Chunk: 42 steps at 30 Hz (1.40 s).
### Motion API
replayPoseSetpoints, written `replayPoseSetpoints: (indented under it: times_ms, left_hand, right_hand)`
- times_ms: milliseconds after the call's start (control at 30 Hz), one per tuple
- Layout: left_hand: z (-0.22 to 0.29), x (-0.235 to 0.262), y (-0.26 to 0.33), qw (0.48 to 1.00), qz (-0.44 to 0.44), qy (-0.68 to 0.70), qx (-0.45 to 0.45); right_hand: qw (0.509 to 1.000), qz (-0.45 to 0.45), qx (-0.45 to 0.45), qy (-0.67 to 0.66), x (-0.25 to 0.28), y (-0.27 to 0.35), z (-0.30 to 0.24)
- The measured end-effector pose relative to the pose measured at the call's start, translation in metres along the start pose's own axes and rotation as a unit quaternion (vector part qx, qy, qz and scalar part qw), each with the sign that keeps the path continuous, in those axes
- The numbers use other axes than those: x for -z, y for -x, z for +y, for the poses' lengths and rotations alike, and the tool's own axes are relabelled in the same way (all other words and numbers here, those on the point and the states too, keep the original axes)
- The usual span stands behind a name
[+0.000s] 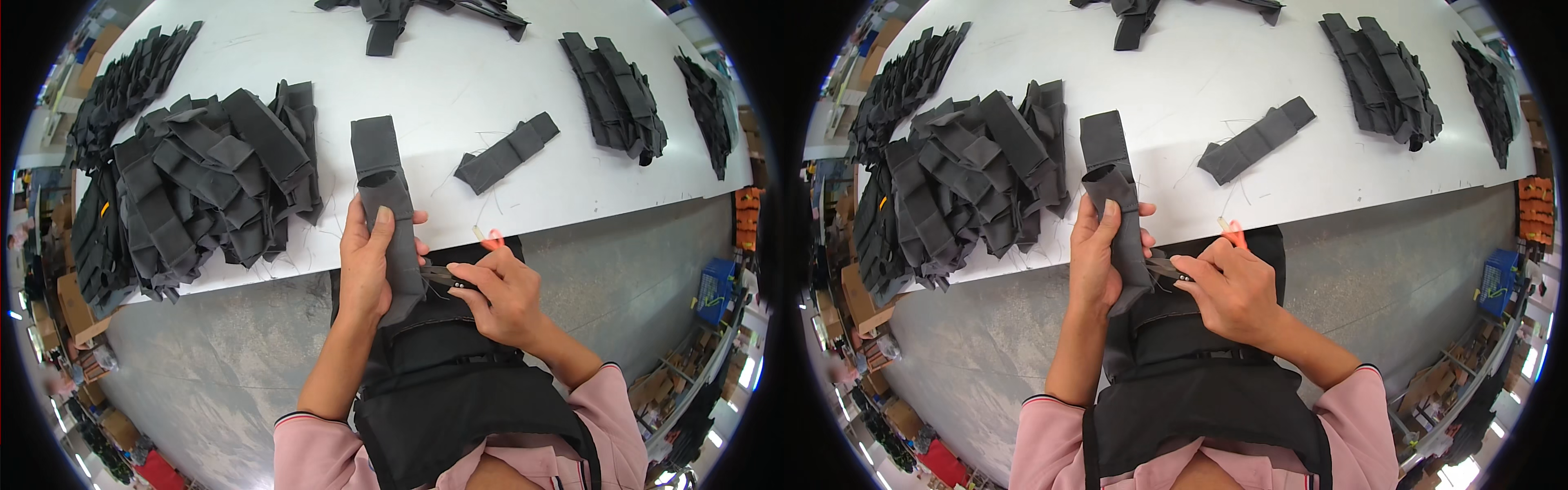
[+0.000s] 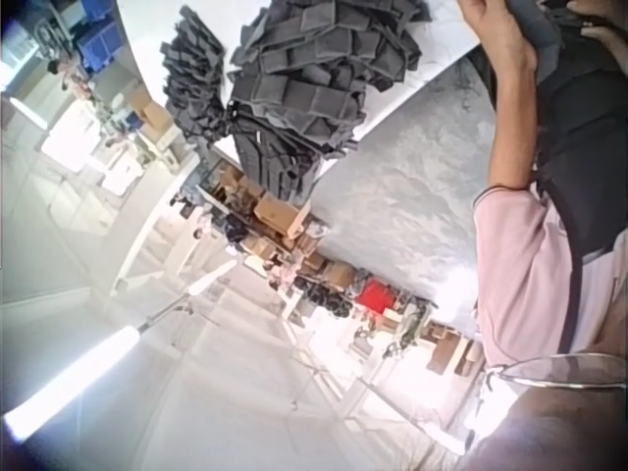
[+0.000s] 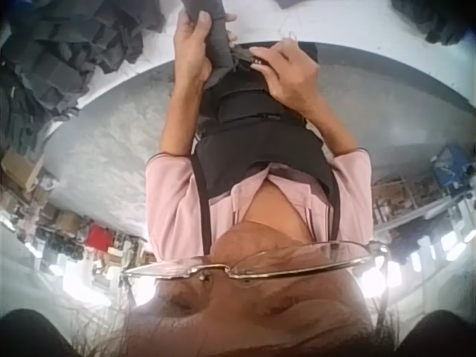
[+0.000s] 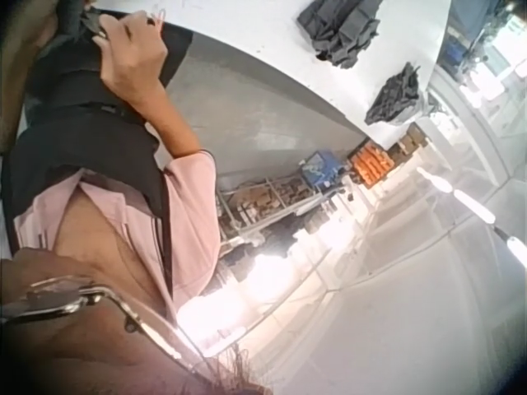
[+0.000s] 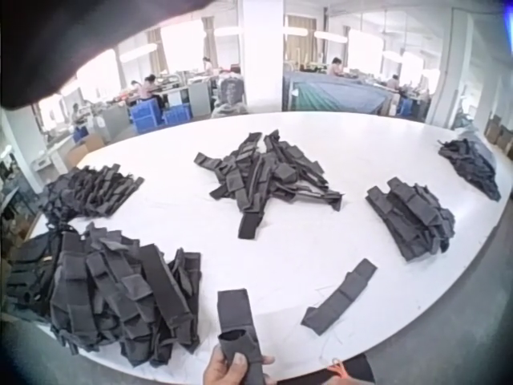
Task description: Trimming excess threads or material from black fabric strips using nippers.
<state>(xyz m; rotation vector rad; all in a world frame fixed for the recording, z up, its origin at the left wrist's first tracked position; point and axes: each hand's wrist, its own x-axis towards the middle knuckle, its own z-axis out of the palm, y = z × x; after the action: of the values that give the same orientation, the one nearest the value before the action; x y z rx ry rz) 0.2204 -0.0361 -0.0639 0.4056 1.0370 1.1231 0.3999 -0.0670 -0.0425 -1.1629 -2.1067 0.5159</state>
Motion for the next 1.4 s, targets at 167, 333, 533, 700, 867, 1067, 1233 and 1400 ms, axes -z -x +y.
replayPoseSetpoints:
  times_ms: [167, 333, 533, 700, 867, 1067, 1233, 1400]
  left_hand:
    - [0.001, -0.005, 0.0, 1.0, -0.006, 0.002, 0.018]
    - [-0.001, -0.005, -0.001, 1.0, -0.007, 0.006, 0.026]
    - [0.002, -0.005, 0.0, 0.999, -0.01, 0.024, 0.026]
    - [0.0, -0.001, 0.003, 0.998, -0.017, 0.053, 0.027]
    - [-0.003, 0.002, 0.003, 0.997, -0.009, 0.071, 0.035]
    - [-0.001, 0.003, 0.001, 0.995, -0.021, 0.082, 0.051]
    - [-0.011, 0.016, -0.005, 0.983, -0.074, 0.138, 0.096]
    - [-0.008, 0.004, 0.014, 0.991, -0.055, 0.055, 0.113]
  right_hand:
    - [0.998, -0.009, 0.04, 0.047, 0.0, -0.003, -0.001]
    - [0.994, -0.014, 0.067, 0.089, 0.002, -0.006, -0.004]
    - [0.999, -0.037, -0.004, 0.037, -0.001, -0.006, -0.003]
    - [0.998, -0.052, 0.002, 0.038, 0.002, -0.01, -0.01]
    - [0.994, -0.106, -0.001, 0.032, -0.01, -0.017, -0.011]
    - [0.995, -0.1, 0.008, 0.026, -0.014, -0.017, -0.01]
    - [0.94, -0.01, -0.246, -0.235, -0.02, -0.006, 0.008]
    - [0.96, -0.038, -0.22, -0.171, -0.021, -0.013, 0.01]
